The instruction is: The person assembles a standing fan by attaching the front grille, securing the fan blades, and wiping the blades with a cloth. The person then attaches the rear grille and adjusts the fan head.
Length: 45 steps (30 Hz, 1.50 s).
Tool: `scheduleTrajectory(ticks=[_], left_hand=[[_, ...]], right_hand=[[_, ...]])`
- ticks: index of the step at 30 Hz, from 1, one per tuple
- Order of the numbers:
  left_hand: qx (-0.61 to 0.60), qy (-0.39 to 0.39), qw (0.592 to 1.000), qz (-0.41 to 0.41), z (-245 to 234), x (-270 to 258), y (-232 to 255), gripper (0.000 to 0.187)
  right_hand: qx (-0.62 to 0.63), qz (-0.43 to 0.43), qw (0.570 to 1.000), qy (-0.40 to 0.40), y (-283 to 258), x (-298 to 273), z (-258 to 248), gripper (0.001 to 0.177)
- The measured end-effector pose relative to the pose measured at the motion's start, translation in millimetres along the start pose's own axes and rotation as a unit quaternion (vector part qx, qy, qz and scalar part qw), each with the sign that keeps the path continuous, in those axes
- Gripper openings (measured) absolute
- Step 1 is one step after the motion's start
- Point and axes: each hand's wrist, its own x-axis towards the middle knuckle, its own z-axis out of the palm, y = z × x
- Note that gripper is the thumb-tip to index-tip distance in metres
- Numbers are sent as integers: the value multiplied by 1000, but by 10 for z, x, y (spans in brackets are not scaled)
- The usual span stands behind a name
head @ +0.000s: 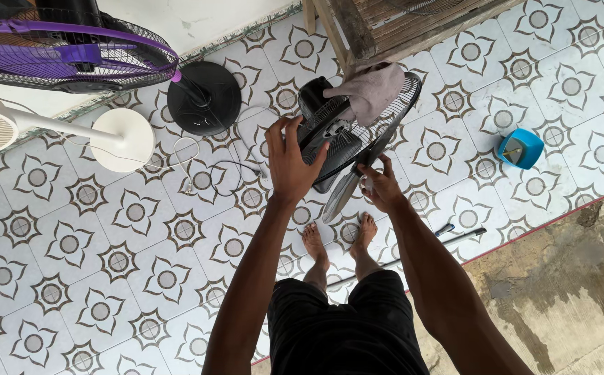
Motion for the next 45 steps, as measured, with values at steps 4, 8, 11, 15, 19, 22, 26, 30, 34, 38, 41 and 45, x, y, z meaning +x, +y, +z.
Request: scheduleTrajectory(ticks=[4, 8, 11, 15, 19, 22, 26, 30, 34, 38, 41, 45], left_hand=[[-29, -93, 993, -61, 104, 31, -240, 80], [-57, -158, 977, -128, 257, -131, -467, 79], [-58, -199, 962, -180, 372, -212, -539, 78], [-56, -178, 967, -176, 430, -258, -579, 73], [-68, -161, 968, -181, 395, -206, -576, 70], [-82, -176, 959, -208, 364, -195, -534, 68], [-89, -153, 964, -199, 333, -170, -515, 66], [-90, -151, 966, -190, 330, -168, -518, 66], [-85, -153, 967, -186, 321, -171, -530, 64], [-86, -147, 971, -169, 330, -157, -538, 66], [-95, -150, 967, -185, 314, -156, -559, 64], [-99, -147, 968, -180, 326, -157, -559, 65]], right_hand=[[22, -3, 1000, -19, 28, 54, -14, 63], [-8, 7, 1000, 17, 66, 93, 41, 61], [-1, 3, 1000, 10, 25, 136, 72, 58], [17, -9, 1000, -15, -16, 174, 104, 56], [-2, -27, 1000, -8, -55, 153, 186, 57], [-18, -25, 999, 39, -79, 148, 261, 69], [-91, -53, 993, 61, -66, 162, 334, 80], [-150, -125, 980, 48, -4, 212, 324, 84], [-209, -231, 950, 28, 46, 279, 334, 81], [-167, -181, 969, 28, -61, 291, 344, 81], [-90, -50, 994, 37, -161, 250, 349, 80], [-78, -40, 996, 30, -202, 243, 350, 84]])
